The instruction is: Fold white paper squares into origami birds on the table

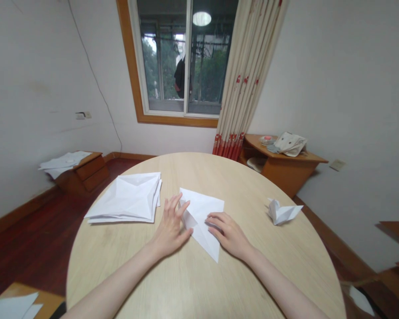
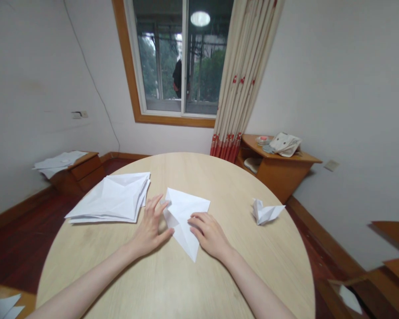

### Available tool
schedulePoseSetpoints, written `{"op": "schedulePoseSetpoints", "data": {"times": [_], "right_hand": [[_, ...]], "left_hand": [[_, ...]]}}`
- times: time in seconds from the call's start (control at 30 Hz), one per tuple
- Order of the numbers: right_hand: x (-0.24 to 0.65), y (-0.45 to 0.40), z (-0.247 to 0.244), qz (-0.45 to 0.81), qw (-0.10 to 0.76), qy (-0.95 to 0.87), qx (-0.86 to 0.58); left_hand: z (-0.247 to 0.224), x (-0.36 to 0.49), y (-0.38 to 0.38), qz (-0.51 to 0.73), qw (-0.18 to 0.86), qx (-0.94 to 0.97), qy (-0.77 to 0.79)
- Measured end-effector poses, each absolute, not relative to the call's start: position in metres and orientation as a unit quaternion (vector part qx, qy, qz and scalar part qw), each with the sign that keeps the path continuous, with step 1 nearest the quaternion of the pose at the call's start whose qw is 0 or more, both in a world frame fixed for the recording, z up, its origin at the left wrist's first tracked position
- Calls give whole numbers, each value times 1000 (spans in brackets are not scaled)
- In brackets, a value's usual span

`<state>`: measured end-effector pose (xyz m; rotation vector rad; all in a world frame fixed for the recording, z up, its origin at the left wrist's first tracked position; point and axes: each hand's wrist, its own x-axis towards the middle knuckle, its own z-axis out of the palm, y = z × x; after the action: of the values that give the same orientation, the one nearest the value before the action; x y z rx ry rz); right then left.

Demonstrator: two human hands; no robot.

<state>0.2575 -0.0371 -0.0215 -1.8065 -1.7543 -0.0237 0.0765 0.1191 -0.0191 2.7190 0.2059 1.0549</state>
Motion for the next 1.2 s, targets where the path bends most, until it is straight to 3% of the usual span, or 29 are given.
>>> {"op": "schedulePoseSetpoints", "data": {"times": [0.2,0.5,1.2], "right_hand": [[261,-35,-29,-10,282,-668,-688],[264,-33,-33,4,265,-677,-687],[262,-34,-27,-9,223,-658,-719]], "left_hand": [[-12,72,113,375,42,923,74],[-5,73,106,267,24,962,-52],[-2,72,100,225,-28,974,18]]}}
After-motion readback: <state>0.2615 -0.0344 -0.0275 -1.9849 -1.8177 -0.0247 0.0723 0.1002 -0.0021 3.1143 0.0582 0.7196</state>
